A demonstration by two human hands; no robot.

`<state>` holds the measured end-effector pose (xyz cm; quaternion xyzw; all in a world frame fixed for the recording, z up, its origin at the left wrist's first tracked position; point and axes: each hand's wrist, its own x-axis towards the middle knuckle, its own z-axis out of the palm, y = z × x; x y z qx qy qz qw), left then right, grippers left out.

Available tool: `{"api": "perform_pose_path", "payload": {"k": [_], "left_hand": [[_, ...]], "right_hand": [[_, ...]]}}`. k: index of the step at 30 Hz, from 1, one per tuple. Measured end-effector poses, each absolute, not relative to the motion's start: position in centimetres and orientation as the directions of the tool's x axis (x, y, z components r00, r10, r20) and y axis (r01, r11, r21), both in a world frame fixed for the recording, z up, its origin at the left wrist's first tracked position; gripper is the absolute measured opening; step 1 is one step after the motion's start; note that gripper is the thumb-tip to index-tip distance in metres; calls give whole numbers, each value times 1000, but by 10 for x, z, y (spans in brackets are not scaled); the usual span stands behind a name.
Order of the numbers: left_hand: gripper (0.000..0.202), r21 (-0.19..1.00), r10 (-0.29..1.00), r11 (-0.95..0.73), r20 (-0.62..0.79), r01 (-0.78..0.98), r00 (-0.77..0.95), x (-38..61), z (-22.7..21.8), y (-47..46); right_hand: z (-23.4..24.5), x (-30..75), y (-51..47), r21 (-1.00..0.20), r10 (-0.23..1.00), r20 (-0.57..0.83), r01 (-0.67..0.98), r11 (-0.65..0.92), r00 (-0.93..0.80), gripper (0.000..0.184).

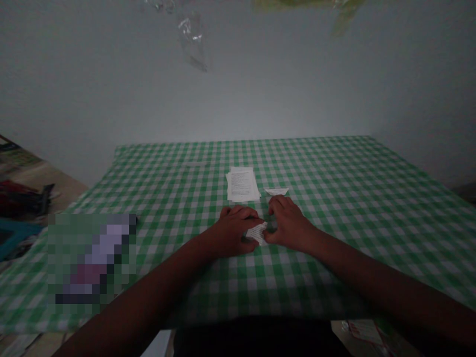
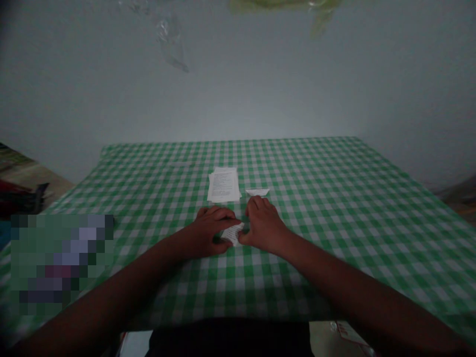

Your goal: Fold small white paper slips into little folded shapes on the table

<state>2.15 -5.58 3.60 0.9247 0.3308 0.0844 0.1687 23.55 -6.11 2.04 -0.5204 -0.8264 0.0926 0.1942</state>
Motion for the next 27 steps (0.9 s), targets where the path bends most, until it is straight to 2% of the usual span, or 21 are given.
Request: {"api": "perform_pose_path", "payload": {"k": [4,11,18,27], "left_hand": [[42,377,661,-705,44,600,749,23,37,-56],[41,367,654,-715,50,595,755,22,36,-57],[36,405,640,-714,49,571,767,19,39,-57],[41,412,664,-692,38,593,747,21,36,-56]], "right_hand": [[19,243,-46,-348,921,242,859,376,-305,38],[28,224,-78,-358,871,212,794,491,-443,35],[27,222,-83,-386,874,196,784,486,-445,35],[22,228,-74,-413,888,229,787,459,-398,33]]}}
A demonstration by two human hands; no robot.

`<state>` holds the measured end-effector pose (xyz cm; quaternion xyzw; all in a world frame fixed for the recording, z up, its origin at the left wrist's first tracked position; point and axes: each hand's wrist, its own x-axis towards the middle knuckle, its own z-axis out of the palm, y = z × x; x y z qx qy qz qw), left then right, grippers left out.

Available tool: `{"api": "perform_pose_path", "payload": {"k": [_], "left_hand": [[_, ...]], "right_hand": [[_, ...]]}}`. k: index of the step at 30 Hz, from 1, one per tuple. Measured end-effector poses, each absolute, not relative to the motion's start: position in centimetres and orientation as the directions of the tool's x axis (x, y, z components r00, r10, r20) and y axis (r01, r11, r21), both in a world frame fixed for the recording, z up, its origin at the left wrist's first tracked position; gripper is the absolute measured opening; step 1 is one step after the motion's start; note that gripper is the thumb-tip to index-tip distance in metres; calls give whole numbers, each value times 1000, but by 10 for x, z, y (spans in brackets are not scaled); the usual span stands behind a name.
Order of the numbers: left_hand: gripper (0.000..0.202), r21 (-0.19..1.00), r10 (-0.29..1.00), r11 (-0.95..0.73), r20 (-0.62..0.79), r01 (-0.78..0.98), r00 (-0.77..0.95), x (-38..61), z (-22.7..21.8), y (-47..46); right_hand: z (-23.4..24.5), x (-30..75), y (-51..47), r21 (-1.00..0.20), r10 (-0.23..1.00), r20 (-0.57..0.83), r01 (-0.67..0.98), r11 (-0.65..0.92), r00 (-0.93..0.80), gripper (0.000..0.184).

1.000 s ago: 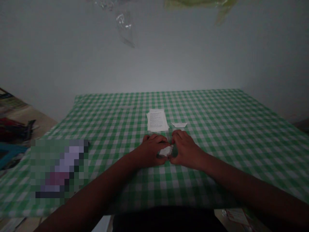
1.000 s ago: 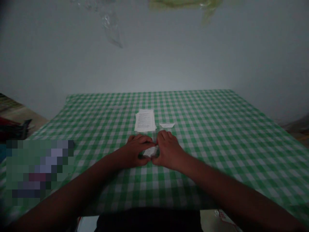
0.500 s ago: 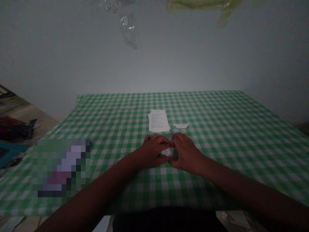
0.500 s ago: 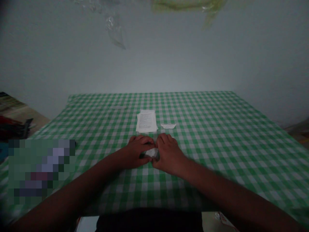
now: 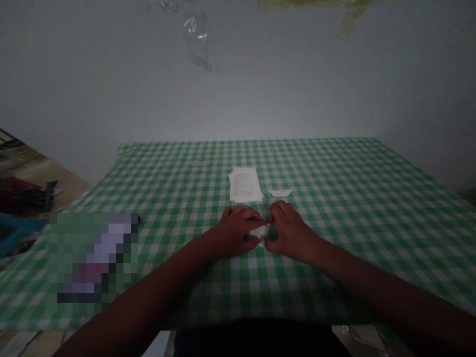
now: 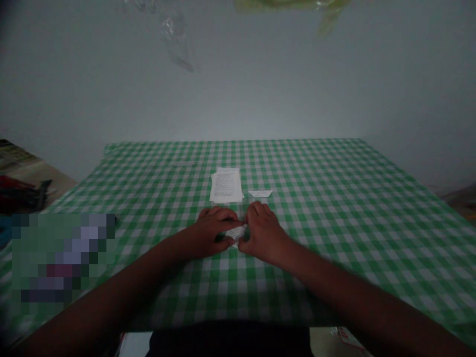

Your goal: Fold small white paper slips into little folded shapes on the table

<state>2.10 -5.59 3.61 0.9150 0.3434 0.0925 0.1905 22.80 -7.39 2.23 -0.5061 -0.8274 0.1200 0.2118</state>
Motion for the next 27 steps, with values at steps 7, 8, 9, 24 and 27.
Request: {"api": "perform_pose_path", "payload": {"k": [7,8,9,24,27], "left_hand": [[46,402,665,-691,30,601,746,21,34,-56],[46,399,668,-689,28,605,743,21,34,-55],[47,397,671,-687,26,608,741,21,33,-55],[39,402,678,-683,39,610,734,23,37,-56],[43,408,672,-685,34,604,740,22,37,-56]], "right_hand": [[14,243,-46,-398,922,258,837,375,-290,35],[14,245,-44,-396,923,262,840,370,-283,35],[14,245,-43,-393,923,265,843,367,-278,35],[29,222,-85,-397,886,207,792,463,-415,32],[24,228,-75,-401,892,224,797,452,-393,30]]}}
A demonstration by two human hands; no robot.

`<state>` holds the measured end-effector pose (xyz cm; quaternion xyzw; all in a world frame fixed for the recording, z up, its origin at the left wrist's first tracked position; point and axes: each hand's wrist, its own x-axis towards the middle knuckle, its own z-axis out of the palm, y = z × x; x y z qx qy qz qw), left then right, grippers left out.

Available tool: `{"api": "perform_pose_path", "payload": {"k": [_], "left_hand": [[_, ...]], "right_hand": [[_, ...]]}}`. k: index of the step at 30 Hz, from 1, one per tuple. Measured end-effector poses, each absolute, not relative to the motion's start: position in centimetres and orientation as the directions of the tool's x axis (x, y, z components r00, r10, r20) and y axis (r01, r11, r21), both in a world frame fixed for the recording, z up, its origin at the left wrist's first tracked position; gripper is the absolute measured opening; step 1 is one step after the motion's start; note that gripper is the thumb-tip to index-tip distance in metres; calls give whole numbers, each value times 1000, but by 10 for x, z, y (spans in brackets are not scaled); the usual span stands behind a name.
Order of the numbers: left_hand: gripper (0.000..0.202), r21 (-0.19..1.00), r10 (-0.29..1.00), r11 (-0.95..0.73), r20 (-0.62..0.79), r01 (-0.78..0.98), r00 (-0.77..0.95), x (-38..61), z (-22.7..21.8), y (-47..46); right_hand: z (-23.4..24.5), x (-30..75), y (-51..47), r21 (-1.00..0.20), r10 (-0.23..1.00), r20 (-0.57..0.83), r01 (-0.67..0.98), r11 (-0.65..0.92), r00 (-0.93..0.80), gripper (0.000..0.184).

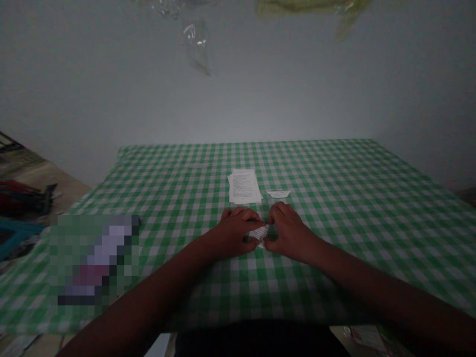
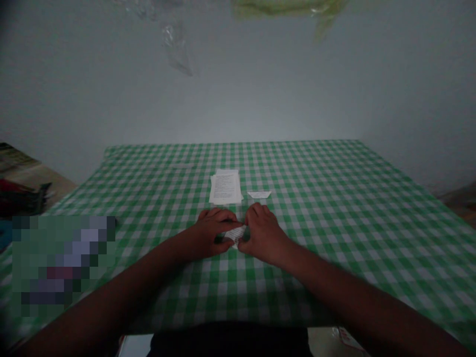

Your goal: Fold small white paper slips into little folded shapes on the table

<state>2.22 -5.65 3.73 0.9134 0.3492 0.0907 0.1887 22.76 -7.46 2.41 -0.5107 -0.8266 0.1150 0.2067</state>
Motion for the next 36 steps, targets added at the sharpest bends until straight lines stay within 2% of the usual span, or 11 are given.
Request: {"api": "perform_pose_path", "payload": {"k": [6,15,24,31,36], "left_hand": [[47,403,672,-689,44,603,739,22,36,-56],[39,397,671,-693,49,602,740,22,35,-56],[46,383,661,-706,54,596,749,20,32,-56],[41,389,672,-696,58,603,738,21,34,-56],[45,396,667,-696,47,599,743,21,36,-56]], "right_hand": [[13,242,-48,-380,922,260,848,371,-287,33],[26,223,-78,-368,893,213,814,450,-397,33],[21,239,-55,-348,914,254,852,390,-315,29],[23,227,-75,-332,873,241,809,484,-424,34],[18,241,-55,-336,898,256,838,429,-357,31]]}}
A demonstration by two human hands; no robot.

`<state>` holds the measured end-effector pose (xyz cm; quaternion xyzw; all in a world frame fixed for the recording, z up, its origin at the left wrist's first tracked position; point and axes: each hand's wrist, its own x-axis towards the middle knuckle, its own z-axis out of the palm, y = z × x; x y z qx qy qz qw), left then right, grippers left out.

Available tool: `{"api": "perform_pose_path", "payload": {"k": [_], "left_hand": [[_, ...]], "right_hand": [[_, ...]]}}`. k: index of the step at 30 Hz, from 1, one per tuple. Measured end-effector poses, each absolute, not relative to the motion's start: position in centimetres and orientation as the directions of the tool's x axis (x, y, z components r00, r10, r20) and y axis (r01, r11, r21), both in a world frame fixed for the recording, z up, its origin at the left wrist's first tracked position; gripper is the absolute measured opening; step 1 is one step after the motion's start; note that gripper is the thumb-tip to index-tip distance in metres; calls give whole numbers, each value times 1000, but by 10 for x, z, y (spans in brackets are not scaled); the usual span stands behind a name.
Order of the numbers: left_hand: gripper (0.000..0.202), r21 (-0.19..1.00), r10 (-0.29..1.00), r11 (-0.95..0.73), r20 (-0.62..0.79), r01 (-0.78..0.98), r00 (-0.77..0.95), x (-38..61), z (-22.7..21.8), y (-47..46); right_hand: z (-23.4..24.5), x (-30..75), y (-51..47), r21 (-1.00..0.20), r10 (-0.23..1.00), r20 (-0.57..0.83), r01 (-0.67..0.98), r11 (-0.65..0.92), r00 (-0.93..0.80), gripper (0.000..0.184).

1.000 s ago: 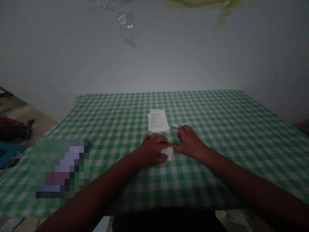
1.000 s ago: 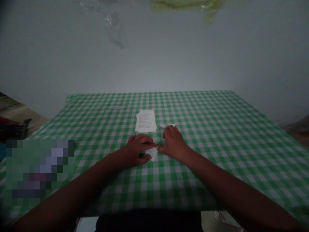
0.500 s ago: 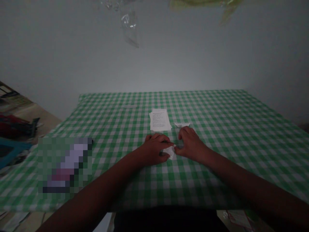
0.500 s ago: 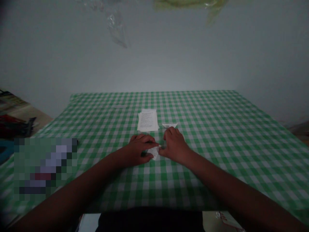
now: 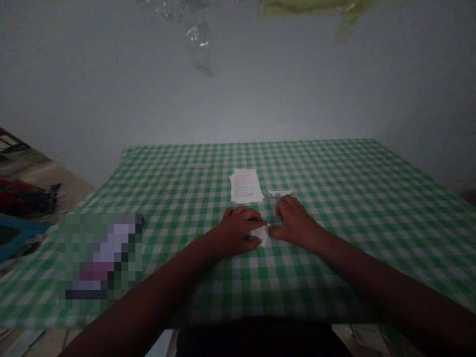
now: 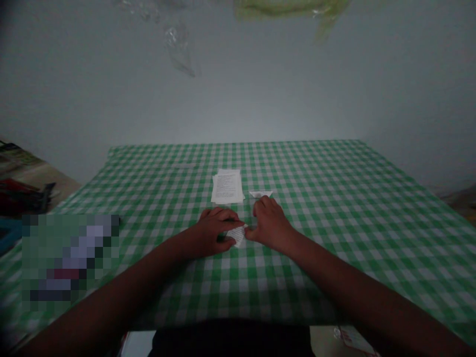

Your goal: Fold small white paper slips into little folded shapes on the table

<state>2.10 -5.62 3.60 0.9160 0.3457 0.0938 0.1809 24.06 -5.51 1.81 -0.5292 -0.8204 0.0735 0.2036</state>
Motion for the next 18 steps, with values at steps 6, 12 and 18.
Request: {"api": "perform_pose_path", "payload": {"k": [6,12,18], "left_hand": [[45,395,666,-697,47,599,744,21,35,-55],[43,380,668,-701,51,604,742,20,33,-55],[47,382,663,-703,48,600,747,20,31,-54]], "right_hand": [[22,233,-65,-333,895,257,835,437,-366,27],[23,229,-68,-335,884,229,820,464,-407,27],[21,241,-49,-332,913,233,855,398,-334,27]]}}
